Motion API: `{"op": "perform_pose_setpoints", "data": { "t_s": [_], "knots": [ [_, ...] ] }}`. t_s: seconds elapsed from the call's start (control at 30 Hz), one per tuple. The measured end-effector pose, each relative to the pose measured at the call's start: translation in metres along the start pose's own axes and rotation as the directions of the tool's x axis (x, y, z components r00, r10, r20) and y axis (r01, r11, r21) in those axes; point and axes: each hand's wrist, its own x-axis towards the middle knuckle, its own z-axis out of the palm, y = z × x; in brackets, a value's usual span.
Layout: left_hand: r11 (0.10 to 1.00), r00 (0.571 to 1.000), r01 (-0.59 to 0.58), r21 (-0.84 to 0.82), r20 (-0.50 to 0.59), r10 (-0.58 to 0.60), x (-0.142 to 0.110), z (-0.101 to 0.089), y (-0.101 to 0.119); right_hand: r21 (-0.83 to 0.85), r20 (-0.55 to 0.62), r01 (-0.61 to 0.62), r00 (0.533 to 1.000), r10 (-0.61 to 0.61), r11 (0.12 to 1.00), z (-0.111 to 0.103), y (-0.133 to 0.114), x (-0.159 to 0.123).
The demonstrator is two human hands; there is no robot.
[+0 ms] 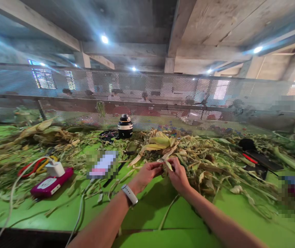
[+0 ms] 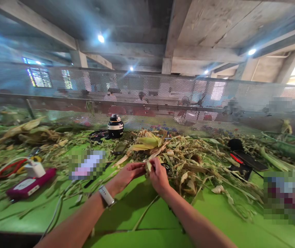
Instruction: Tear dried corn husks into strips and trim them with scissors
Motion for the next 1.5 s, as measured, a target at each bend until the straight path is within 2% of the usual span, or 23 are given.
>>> {"op": "perform_pose_setpoints", "data": {
  "t_s": [0.2, 0.43, 0.63, 0.87, 1.03, 1.2, 1.37, 1.5],
  "knots": [
    [0.997, 0.998, -0.025, -0.068, -0.056, 0.022, -0.001, 0.0013, 0.0022, 0.04, -0.124, -0.079, 0.989, 0.084, 0.996, 0.0038, 0.0028, 0.0028],
    [0.994, 0.973, -0.104, -0.042, -0.21, 0.093, -0.0035, 0.0023, 0.0048, 0.042, -0.101, -0.1, 0.989, 0.104, 0.994, 0.0055, 0.0055, 0.0011],
    [0.998, 0.983, -0.034, 0.05, -0.178, 0.042, -0.0011, 0.0009, 0.0027, 0.077, -0.095, -0.09, 0.991, 0.097, 0.993, 0.0065, 0.0043, 0.0011],
    [0.996, 0.976, 0.072, -0.048, -0.202, -0.08, -0.0045, 0.0026, 0.0065, 0.096, -0.089, -0.098, 0.99, 0.106, 0.991, 0.0068, 0.0055, 0.0005],
    [0.999, 0.981, -0.001, -0.043, -0.196, -0.007, -0.0064, 0.0079, 0.008, 0.069, -0.08, -0.133, 0.987, 0.139, 0.989, 0.005, 0.003, 0.0007],
    [0.996, 0.986, -0.018, -0.09, -0.168, 0.002, -0.0043, 0.008, 0.0051, 0.099, -0.075, -0.145, 0.985, 0.152, 0.985, 0.0052, 0.0013, 0.0003],
    [0.995, 0.969, -0.101, 0.005, -0.226, 0.1, 0.0, 0.0037, 0.0007, 0.156, -0.056, -0.174, 0.981, 0.184, 0.972, 0.0081, 0.0035, 0.0014],
    [0.988, 0.955, -0.13, 0.079, -0.258, 0.146, 0.0005, 0.0019, 0.0004, 0.275, -0.022, -0.231, 0.969, 0.246, 0.933, 0.0102, 0.0048, 0.0055]
  ]
}}
